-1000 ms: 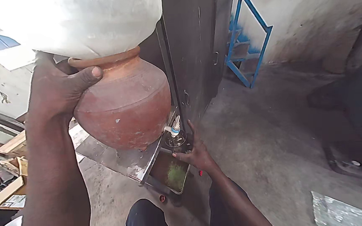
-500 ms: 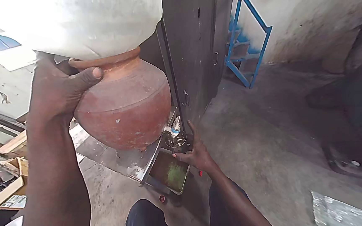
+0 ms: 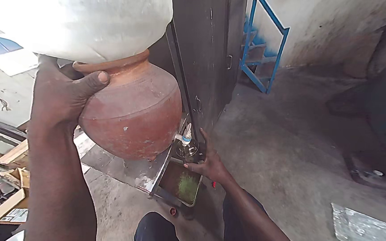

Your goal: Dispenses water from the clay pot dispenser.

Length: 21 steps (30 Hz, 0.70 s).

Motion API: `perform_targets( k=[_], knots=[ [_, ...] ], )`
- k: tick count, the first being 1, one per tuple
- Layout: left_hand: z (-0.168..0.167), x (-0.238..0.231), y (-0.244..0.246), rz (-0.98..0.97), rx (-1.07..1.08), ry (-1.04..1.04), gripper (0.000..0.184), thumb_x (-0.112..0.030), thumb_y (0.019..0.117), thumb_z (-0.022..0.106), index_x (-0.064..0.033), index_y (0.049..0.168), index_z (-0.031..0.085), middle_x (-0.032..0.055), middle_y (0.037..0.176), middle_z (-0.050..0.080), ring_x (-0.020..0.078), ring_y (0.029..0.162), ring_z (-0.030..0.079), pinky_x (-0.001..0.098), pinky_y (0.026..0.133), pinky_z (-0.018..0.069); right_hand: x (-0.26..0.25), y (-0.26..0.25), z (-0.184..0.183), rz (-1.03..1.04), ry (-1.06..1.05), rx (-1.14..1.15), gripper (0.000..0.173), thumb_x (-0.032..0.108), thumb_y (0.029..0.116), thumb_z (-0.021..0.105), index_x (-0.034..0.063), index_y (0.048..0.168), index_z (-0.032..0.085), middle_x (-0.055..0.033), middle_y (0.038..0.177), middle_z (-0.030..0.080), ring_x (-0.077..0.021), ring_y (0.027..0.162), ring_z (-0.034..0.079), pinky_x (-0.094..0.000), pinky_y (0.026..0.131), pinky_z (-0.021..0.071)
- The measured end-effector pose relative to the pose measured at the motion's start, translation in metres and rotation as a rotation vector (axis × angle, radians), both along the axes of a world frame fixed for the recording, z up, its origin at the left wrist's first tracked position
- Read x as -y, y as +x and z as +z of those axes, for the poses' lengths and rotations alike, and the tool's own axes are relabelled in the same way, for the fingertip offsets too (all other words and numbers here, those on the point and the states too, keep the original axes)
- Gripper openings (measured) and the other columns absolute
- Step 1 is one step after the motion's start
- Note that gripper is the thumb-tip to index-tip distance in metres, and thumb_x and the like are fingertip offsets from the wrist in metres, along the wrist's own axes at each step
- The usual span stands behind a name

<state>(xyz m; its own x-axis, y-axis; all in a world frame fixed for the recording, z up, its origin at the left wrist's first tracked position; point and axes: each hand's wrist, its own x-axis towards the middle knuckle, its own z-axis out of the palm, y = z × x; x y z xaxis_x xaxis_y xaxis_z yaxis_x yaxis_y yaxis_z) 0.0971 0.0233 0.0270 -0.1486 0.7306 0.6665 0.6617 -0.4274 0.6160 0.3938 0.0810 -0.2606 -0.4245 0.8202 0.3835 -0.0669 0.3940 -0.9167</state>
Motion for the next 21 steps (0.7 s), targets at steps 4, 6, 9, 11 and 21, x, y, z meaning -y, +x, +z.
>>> perform_targets(
  k=[4,6,9,11,21],
  knots=[
    [-0.0002,-0.0003,0.0004,-0.028,0.011,0.008,0.099,-0.042,0.0735,0.091,-0.0153,0.148,0.031,-0.0054,0.121,0.070,0.0061,0.108,0.070,0.0261,0.094,0.0608,0.0004,-0.0002,0.0000,0.007,0.001,-0.005,0.131,0.029,0.0666,0.098,0.0216,0.164,0.010,-0.0065,0.126,0.068,-0.0176,0.104,0.073,-0.0381,0.088,0.0660],
    [-0.0002,-0.0007,-0.0001,-0.037,0.006,0.009,0.099,-0.041,0.0744,0.091,-0.0152,0.148,0.030,-0.0049,0.121,0.070,0.0066,0.109,0.070,0.0265,0.095,0.0606,0.0007,-0.0004,0.0003,0.010,0.001,-0.009,0.131,0.028,0.0665,0.098,0.0208,0.164,0.010,-0.0070,0.126,0.068,-0.0177,0.104,0.073,-0.0383,0.088,0.0661],
    [0.0003,-0.0006,0.0010,-0.021,-0.003,0.006,0.097,-0.042,0.0749,0.091,-0.0159,0.148,0.031,-0.0060,0.121,0.071,0.0054,0.109,0.070,0.0252,0.095,0.0603,0.0007,-0.0001,0.0004,0.008,-0.003,-0.005,0.131,0.028,0.0662,0.098,0.0217,0.164,0.010,-0.0067,0.127,0.068,-0.0181,0.104,0.073,-0.0387,0.088,0.0661],
    [-0.0001,-0.0001,0.0008,-0.008,-0.008,0.006,0.097,-0.043,0.0747,0.090,-0.0157,0.148,0.032,-0.0060,0.121,0.071,0.0051,0.109,0.070,0.0251,0.095,0.0601,0.0009,0.0001,0.0004,0.007,-0.005,-0.009,0.131,0.028,0.0657,0.098,0.0223,0.163,0.011,-0.0065,0.127,0.068,-0.0183,0.104,0.073,-0.0389,0.088,0.0662],
    [-0.0009,-0.0022,-0.0047,-0.008,-0.003,-0.005,0.094,-0.042,0.0757,0.090,-0.0176,0.147,0.033,-0.0061,0.118,0.071,0.0057,0.106,0.071,0.0260,0.092,0.0615,0.0004,0.0005,0.0007,0.008,0.013,-0.002,0.131,0.029,0.0668,0.098,0.0217,0.164,0.011,-0.0062,0.126,0.068,-0.0171,0.105,0.073,-0.0378,0.089,0.0657]
  ],
)
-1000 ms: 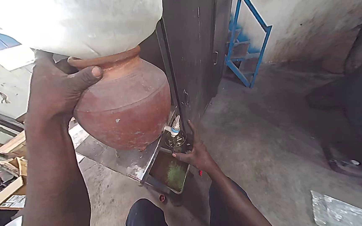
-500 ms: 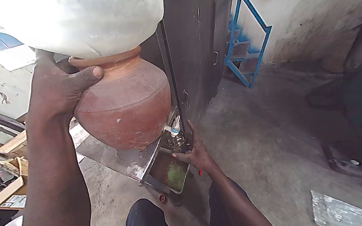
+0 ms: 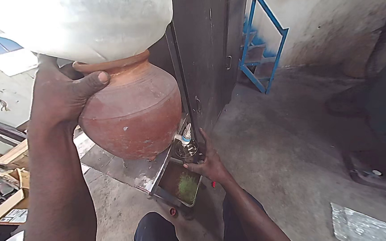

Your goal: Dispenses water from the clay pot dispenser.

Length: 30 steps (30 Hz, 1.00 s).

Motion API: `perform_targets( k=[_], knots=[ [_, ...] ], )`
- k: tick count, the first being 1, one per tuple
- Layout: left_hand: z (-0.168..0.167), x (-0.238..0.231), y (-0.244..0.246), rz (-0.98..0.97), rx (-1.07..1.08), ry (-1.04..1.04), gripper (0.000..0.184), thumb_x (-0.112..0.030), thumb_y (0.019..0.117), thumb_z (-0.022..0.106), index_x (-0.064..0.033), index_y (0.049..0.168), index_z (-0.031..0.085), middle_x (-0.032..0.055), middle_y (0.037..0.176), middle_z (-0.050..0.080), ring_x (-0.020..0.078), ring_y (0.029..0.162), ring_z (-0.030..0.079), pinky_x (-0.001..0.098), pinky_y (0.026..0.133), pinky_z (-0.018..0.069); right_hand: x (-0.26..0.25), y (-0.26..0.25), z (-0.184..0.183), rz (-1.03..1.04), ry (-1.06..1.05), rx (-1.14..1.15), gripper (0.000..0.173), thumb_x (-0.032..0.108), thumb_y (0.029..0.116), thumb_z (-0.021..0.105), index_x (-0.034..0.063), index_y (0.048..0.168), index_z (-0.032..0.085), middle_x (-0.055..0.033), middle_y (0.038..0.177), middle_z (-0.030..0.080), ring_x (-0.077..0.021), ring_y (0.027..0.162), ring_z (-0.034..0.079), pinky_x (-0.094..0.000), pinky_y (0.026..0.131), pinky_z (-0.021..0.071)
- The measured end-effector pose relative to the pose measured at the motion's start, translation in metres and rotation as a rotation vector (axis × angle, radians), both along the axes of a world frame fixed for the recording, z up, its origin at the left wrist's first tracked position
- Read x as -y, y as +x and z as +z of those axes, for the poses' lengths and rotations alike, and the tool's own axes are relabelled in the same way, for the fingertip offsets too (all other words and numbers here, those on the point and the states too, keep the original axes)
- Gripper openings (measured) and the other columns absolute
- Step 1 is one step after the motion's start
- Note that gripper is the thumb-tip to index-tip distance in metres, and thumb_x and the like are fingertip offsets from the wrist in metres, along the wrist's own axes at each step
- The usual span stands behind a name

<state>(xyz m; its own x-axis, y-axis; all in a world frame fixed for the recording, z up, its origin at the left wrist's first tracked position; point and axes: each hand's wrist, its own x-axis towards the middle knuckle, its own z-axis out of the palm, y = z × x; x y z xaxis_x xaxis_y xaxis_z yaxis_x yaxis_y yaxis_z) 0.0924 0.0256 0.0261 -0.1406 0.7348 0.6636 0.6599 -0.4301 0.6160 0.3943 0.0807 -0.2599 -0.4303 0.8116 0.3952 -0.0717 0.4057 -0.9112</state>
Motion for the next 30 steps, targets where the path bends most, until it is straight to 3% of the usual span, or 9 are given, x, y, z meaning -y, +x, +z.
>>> perform_targets(
  k=[30],
  knots=[
    [0.0004,0.0013,0.0049,-0.022,0.016,0.007,0.099,-0.040,0.0744,0.091,-0.0155,0.149,0.031,-0.0046,0.122,0.070,0.0067,0.108,0.070,0.0265,0.095,0.0607,0.0007,0.0013,-0.0018,-0.010,-0.018,0.014,0.133,0.031,0.0651,0.098,0.0226,0.164,0.010,-0.0080,0.128,0.066,-0.0175,0.104,0.073,-0.0378,0.089,0.0656]
  ],
)
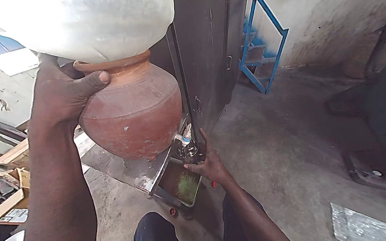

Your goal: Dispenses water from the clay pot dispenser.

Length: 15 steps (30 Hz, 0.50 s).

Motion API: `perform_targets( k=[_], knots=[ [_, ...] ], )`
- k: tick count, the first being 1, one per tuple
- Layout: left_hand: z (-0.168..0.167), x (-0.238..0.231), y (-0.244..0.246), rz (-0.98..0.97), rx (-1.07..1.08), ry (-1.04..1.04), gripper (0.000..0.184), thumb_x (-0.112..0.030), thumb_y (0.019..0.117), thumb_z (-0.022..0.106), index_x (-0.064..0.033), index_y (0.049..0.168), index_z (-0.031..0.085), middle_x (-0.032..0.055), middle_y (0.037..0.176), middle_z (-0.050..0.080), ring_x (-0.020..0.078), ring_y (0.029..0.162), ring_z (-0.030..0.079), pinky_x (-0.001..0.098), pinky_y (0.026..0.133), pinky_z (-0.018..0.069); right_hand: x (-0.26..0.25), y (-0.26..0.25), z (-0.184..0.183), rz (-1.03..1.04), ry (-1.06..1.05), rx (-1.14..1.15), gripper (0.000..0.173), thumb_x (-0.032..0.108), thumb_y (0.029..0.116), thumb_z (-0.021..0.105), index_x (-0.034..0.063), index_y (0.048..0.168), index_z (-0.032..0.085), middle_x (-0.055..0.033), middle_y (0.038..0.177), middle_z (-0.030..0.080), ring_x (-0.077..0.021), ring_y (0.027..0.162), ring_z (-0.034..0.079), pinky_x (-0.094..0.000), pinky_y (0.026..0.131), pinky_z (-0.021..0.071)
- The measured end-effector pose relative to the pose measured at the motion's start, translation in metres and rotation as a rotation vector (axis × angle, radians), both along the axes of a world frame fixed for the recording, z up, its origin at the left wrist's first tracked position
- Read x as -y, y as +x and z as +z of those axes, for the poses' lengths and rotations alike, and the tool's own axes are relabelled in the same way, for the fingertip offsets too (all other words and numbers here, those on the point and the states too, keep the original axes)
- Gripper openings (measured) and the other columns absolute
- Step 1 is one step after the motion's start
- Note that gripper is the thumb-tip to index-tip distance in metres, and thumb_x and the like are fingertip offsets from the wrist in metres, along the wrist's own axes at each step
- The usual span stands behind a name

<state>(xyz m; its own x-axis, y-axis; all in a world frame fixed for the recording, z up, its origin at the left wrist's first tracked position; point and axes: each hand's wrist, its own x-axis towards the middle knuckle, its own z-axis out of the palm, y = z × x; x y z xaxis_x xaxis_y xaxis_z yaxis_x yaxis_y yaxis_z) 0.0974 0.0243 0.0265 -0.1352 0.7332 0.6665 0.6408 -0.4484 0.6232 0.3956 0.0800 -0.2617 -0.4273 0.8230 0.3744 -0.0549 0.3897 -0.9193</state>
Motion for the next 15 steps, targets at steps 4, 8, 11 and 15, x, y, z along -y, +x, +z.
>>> perform_targets(
  k=[4,8,11,15],
  knots=[
    [0.0001,0.0007,0.0009,0.018,0.000,-0.009,0.098,-0.043,0.0739,0.091,-0.0164,0.147,0.032,-0.0056,0.120,0.070,0.0061,0.107,0.071,0.0263,0.093,0.0613,0.0007,0.0001,-0.0006,0.001,-0.007,0.001,0.133,0.031,0.0653,0.098,0.0221,0.164,0.010,-0.0072,0.126,0.067,-0.0173,0.104,0.073,-0.0375,0.089,0.0655],
    [0.0005,0.0024,0.0027,0.029,-0.003,-0.013,0.098,-0.046,0.0727,0.091,-0.0174,0.147,0.033,-0.0073,0.119,0.071,0.0047,0.105,0.071,0.0252,0.091,0.0619,0.0007,-0.0003,-0.0010,0.003,-0.002,-0.002,0.132,0.030,0.0655,0.098,0.0221,0.164,0.010,-0.0069,0.127,0.067,-0.0180,0.105,0.072,-0.0387,0.088,0.0657],
    [0.0005,0.0022,0.0025,0.022,0.007,-0.012,0.100,-0.044,0.0722,0.092,-0.0172,0.148,0.032,-0.0069,0.120,0.071,0.0048,0.106,0.071,0.0248,0.092,0.0614,0.0001,-0.0005,-0.0006,0.009,0.002,-0.005,0.133,0.030,0.0655,0.098,0.0221,0.164,0.009,-0.0070,0.127,0.067,-0.0182,0.105,0.073,-0.0385,0.088,0.0659],
    [-0.0004,-0.0008,-0.0014,0.004,0.000,0.006,0.099,-0.043,0.0732,0.092,-0.0165,0.148,0.033,-0.0057,0.121,0.071,0.0065,0.108,0.071,0.0264,0.094,0.0611,-0.0005,-0.0008,-0.0011,0.010,0.007,-0.018,0.132,0.029,0.0657,0.098,0.0219,0.164,0.010,-0.0072,0.126,0.067,-0.0187,0.104,0.073,-0.0388,0.089,0.0659]
  ],
)
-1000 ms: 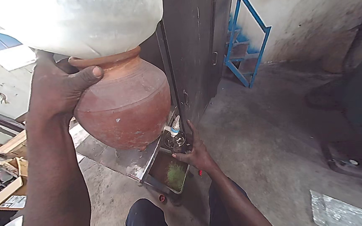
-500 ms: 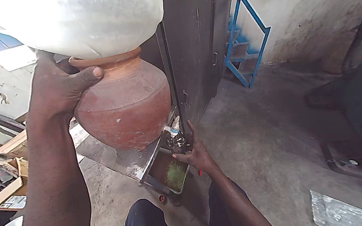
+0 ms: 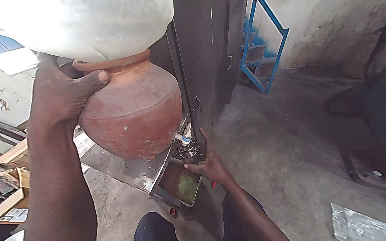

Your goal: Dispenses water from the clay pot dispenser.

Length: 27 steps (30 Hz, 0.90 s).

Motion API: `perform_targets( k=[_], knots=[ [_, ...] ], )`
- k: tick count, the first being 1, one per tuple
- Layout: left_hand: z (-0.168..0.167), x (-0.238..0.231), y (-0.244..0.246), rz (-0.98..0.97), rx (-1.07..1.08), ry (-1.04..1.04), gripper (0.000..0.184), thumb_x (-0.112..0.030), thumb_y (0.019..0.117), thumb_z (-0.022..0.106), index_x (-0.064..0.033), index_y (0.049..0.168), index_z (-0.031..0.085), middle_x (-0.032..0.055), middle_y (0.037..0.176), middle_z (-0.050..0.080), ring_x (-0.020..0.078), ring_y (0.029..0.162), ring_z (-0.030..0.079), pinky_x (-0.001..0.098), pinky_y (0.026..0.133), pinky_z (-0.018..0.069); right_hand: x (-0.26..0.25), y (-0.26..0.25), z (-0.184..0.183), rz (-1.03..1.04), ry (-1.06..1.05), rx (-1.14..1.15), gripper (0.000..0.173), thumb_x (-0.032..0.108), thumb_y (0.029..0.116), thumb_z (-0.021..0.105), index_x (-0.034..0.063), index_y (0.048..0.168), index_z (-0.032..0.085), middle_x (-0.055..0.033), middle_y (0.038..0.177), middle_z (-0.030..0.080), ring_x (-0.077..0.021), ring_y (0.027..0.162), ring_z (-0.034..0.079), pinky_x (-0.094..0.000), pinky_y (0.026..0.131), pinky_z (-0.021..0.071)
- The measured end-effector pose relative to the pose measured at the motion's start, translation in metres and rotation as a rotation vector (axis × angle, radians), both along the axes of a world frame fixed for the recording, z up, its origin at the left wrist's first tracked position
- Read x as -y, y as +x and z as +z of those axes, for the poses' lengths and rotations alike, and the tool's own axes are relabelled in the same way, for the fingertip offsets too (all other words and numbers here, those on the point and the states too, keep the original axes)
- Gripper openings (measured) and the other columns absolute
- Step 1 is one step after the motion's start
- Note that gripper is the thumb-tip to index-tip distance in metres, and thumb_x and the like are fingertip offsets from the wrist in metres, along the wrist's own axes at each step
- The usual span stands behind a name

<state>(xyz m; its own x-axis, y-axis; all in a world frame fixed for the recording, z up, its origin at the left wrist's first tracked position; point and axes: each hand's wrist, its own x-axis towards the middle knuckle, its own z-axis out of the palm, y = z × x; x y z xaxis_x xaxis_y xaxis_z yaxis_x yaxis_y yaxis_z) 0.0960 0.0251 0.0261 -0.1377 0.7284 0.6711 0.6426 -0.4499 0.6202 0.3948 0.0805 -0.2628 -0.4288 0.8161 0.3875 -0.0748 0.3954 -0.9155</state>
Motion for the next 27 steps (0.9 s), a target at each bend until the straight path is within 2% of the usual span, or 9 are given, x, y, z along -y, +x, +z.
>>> perform_targets(
  k=[8,13,17,22,27],
  knots=[
    [-0.0003,-0.0001,-0.0030,0.025,-0.003,-0.007,0.098,-0.044,0.0731,0.091,-0.0165,0.147,0.034,-0.0055,0.120,0.071,0.0060,0.108,0.070,0.0259,0.094,0.0608,0.0001,0.0002,0.0001,0.001,0.002,0.001,0.132,0.029,0.0659,0.098,0.0217,0.164,0.010,-0.0066,0.125,0.067,-0.0182,0.104,0.073,-0.0383,0.088,0.0659],
    [-0.0002,-0.0001,-0.0026,-0.009,-0.012,0.009,0.093,-0.039,0.0760,0.090,-0.0162,0.146,0.034,-0.0069,0.119,0.071,0.0050,0.107,0.070,0.0252,0.094,0.0606,0.0000,0.0001,0.0010,-0.004,0.005,0.013,0.133,0.032,0.0658,0.098,0.0220,0.164,0.009,-0.0067,0.128,0.067,-0.0171,0.105,0.072,-0.0380,0.090,0.0651],
    [0.0002,0.0024,0.0012,0.033,-0.013,-0.009,0.092,-0.043,0.0751,0.090,-0.0174,0.144,0.035,-0.0095,0.118,0.071,0.0026,0.105,0.070,0.0231,0.092,0.0607,0.0001,-0.0002,0.0006,0.001,0.017,-0.002,0.132,0.029,0.0661,0.098,0.0214,0.164,0.010,-0.0062,0.125,0.068,-0.0170,0.105,0.072,-0.0379,0.090,0.0655],
    [-0.0005,0.0003,-0.0033,0.019,-0.001,-0.011,0.094,-0.043,0.0752,0.090,-0.0159,0.145,0.035,-0.0067,0.118,0.071,0.0051,0.106,0.071,0.0256,0.093,0.0609,0.0004,-0.0003,0.0002,0.001,0.010,0.005,0.132,0.030,0.0662,0.098,0.0217,0.164,0.009,-0.0066,0.127,0.067,-0.0179,0.105,0.073,-0.0387,0.089,0.0660],
    [0.0003,0.0017,-0.0009,0.038,0.008,-0.032,0.095,-0.045,0.0739,0.091,-0.0180,0.145,0.034,-0.0085,0.117,0.071,0.0038,0.103,0.071,0.0244,0.090,0.0619,-0.0001,-0.0008,-0.0018,-0.005,0.008,0.008,0.132,0.031,0.0659,0.098,0.0231,0.164,0.010,-0.0062,0.127,0.068,-0.0180,0.105,0.073,-0.0387,0.089,0.0657]
  ],
)
